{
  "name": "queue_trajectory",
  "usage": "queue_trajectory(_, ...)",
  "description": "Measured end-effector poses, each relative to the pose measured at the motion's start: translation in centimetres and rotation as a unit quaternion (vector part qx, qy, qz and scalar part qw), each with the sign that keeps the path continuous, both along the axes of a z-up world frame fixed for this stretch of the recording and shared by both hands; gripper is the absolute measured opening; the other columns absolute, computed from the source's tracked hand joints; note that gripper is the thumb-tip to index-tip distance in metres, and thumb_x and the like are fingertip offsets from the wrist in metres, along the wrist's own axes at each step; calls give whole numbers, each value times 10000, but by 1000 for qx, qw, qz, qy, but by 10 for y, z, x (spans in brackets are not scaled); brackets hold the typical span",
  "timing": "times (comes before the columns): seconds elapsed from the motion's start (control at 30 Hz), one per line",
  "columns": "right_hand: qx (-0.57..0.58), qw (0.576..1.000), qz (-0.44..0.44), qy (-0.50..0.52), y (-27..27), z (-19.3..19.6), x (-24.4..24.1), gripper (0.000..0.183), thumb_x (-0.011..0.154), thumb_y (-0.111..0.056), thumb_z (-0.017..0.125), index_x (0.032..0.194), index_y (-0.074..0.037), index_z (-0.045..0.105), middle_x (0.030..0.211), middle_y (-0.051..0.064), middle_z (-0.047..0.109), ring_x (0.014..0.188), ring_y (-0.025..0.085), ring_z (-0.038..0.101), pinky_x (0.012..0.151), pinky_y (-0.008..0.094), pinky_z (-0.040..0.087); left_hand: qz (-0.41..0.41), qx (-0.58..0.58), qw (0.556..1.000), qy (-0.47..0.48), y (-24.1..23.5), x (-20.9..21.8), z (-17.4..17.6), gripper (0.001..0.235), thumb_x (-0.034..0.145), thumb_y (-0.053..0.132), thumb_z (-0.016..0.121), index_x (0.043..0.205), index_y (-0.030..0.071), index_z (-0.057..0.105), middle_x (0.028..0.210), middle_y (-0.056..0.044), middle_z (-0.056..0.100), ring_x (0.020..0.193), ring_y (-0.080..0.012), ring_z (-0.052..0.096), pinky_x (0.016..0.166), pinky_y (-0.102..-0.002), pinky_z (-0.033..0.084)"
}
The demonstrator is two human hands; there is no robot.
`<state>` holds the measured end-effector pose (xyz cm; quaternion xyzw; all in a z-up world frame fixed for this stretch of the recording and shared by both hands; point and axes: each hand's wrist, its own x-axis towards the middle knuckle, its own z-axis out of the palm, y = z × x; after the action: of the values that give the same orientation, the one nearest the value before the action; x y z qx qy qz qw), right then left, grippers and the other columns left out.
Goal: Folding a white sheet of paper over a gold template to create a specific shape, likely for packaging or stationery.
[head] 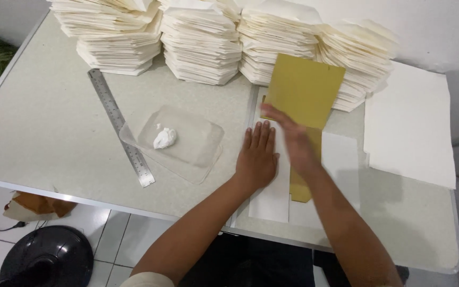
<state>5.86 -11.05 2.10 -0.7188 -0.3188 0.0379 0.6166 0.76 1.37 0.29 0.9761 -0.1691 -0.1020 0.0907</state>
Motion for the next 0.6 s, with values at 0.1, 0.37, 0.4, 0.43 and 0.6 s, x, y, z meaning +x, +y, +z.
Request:
queue_trajectory(0.1, -12, 995, -91, -31, -51, -2, -19, 907, 1013, -716, 185, 1394, 24, 543, 1482, 221, 526, 1507, 380, 337, 1253, 522, 179, 6, -17, 1000, 12, 1, -3, 7, 621, 1080, 330, 186, 1612, 15, 123, 1691, -221, 85, 1569, -370, 62, 1257, -537, -4)
queue_trajectory(0.37, -309, 935, -120, -128, -92, -40, -30, 672, 1051, -565, 290, 1519, -114, 461, 1499, 173, 453, 1501, 387, 295, 1264, 552, 146, -6, 4, 1000, 26, 1, -6, 20, 631, 1078, 385, 152, 1633, 90, 95, 1697, -214, 54, 1569, -382, 47, 1252, -552, -10)
queue_trajectory(0.4, -340, 921, -127, -139, -87, -38, -28, 653, 1054, -561, 299, 1538, -149, 445, 1507, 169, 441, 1504, 377, 288, 1271, 545, 144, -6, 9, 1000, 24, 1, -6, 22, 634, 1078, 389, 142, 1635, 90, 95, 1699, -214, 55, 1569, -381, 50, 1250, -550, -9)
queue_trajectory(0.43, -338, 922, -127, -139, -86, -40, -24, 653, 1054, -561, 299, 1538, -149, 445, 1507, 169, 441, 1504, 377, 288, 1271, 545, 144, -6, 11, 1000, 24, 1, -6, 23, 634, 1078, 389, 142, 1635, 90, 95, 1699, -214, 55, 1569, -381, 50, 1250, -550, -9)
queue_trajectory(0.6, -409, 889, -146, -142, -78, -42, -9, 596, 1050, -509, 434, 1522, -146, 456, 1558, 221, 384, 1510, 409, 274, 1253, 556, 179, 1, 13, 999, 34, -1, -6, 24, 635, 1077, 404, 140, 1639, 113, 91, 1704, -208, 36, 1573, -371, 33, 1249, -537, -25)
